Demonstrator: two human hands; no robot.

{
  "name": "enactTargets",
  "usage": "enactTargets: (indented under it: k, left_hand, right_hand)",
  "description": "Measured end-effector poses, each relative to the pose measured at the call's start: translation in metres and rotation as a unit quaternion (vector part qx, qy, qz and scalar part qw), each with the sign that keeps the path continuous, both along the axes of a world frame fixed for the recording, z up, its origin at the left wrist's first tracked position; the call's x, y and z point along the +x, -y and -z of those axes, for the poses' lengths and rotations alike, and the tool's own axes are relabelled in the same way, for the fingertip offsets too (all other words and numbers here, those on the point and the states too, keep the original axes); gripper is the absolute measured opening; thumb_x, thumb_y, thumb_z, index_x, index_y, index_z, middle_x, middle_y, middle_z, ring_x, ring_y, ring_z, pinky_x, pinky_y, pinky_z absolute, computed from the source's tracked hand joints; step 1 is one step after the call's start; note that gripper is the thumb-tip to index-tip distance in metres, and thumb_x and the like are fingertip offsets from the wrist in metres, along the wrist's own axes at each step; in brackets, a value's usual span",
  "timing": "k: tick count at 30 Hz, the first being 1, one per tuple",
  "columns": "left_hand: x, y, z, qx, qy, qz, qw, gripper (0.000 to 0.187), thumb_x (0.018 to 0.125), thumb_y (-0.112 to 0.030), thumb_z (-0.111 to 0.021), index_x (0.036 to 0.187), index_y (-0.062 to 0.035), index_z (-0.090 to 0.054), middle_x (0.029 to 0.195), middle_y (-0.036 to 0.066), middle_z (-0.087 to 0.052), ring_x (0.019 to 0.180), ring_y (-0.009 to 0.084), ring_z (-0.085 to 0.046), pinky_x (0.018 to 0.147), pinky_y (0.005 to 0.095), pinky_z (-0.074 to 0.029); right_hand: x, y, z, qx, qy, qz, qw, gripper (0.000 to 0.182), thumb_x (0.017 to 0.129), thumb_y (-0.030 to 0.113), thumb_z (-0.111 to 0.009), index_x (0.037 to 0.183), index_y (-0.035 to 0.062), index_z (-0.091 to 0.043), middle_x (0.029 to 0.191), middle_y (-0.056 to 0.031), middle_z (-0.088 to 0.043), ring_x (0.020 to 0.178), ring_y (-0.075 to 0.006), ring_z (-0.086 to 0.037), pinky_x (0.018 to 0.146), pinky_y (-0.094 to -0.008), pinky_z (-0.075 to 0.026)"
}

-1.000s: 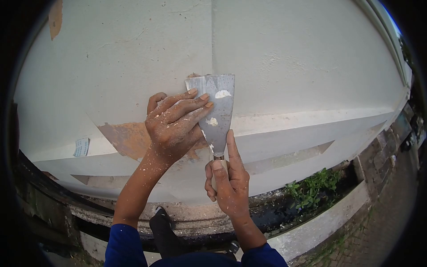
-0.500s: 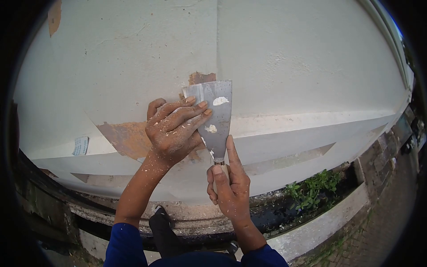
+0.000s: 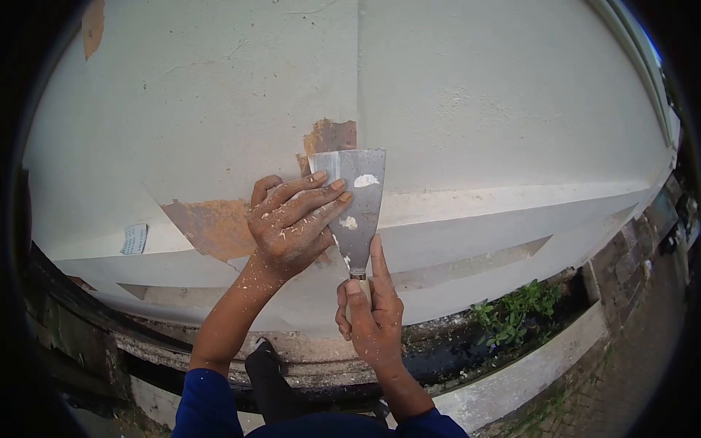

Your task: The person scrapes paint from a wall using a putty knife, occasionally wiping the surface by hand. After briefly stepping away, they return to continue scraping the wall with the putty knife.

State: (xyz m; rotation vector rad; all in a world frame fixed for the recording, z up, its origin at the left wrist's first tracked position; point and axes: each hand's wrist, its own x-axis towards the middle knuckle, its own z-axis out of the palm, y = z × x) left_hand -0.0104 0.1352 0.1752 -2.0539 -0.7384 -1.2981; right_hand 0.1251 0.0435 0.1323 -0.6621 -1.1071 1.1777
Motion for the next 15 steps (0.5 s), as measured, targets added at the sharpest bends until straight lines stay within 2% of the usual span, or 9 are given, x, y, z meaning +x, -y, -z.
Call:
enactTargets:
  k: [3,4,7,13,15]
  left_hand:
    - [-0.001,-0.008,-0.036,0.068,0.008,-0.021,0.997,0.033,0.057,-0.008,-0.074,0.088,-0.0211,-0.073,0.098,-0.007,-0.072,0.100,0.0122,-0.064,0.080,0.0325,-0.041]
    - [-0.001,-0.002,-0.042,0.047,0.002,-0.027,0.999,0.033,0.058,-0.008,-0.074,0.088,-0.0213,-0.073,0.098,-0.007,-0.072,0.100,0.0118,-0.064,0.080,0.0323,-0.042]
    - [0.002,0.002,-0.009,0.007,0.000,-0.010,1.000,0.031,0.059,-0.009,-0.074,0.088,-0.0212,-0.073,0.098,-0.006,-0.072,0.099,0.0118,-0.064,0.079,0.0322,-0.042]
    - [0.002,-0.003,-0.025,0.038,0.018,-0.014,0.999,0.031,0.058,-0.014,-0.077,0.088,-0.0227,-0.073,0.098,-0.008,-0.072,0.099,0.0103,-0.064,0.079,0.0317,-0.042]
    - [0.002,0.000,-0.011,0.024,0.013,-0.016,0.999,0.032,0.058,-0.012,-0.076,0.088,-0.0224,-0.073,0.097,-0.008,-0.072,0.099,0.0102,-0.064,0.080,0.0317,-0.043]
  right_hand:
    - [-0.001,-0.010,-0.017,0.021,-0.003,0.004,1.000,0.059,0.099,0.014,-0.043,0.149,0.0012,-0.013,0.072,-0.0029,-0.052,0.047,-0.0032,-0.043,0.038,-0.0186,-0.035]
    - [0.000,-0.010,-0.022,0.032,-0.002,0.004,0.999,0.059,0.099,0.014,-0.043,0.149,0.0014,-0.013,0.072,-0.0029,-0.052,0.047,-0.0032,-0.043,0.038,-0.0187,-0.035]
    - [0.004,0.004,-0.001,-0.001,0.016,0.008,1.000,0.059,0.099,0.014,-0.043,0.149,0.0022,-0.014,0.072,-0.0028,-0.052,0.047,-0.0034,-0.044,0.038,-0.0186,-0.035]
    - [0.005,-0.005,-0.012,0.010,0.000,0.002,1.000,0.059,0.099,0.014,-0.044,0.149,0.0042,-0.015,0.072,-0.0028,-0.052,0.046,-0.0033,-0.044,0.037,-0.0185,-0.035]
    - [0.004,0.005,0.002,0.002,0.006,0.007,1.000,0.059,0.099,0.015,-0.044,0.149,0.0046,-0.015,0.072,-0.0027,-0.052,0.046,-0.0033,-0.044,0.037,-0.0185,-0.035]
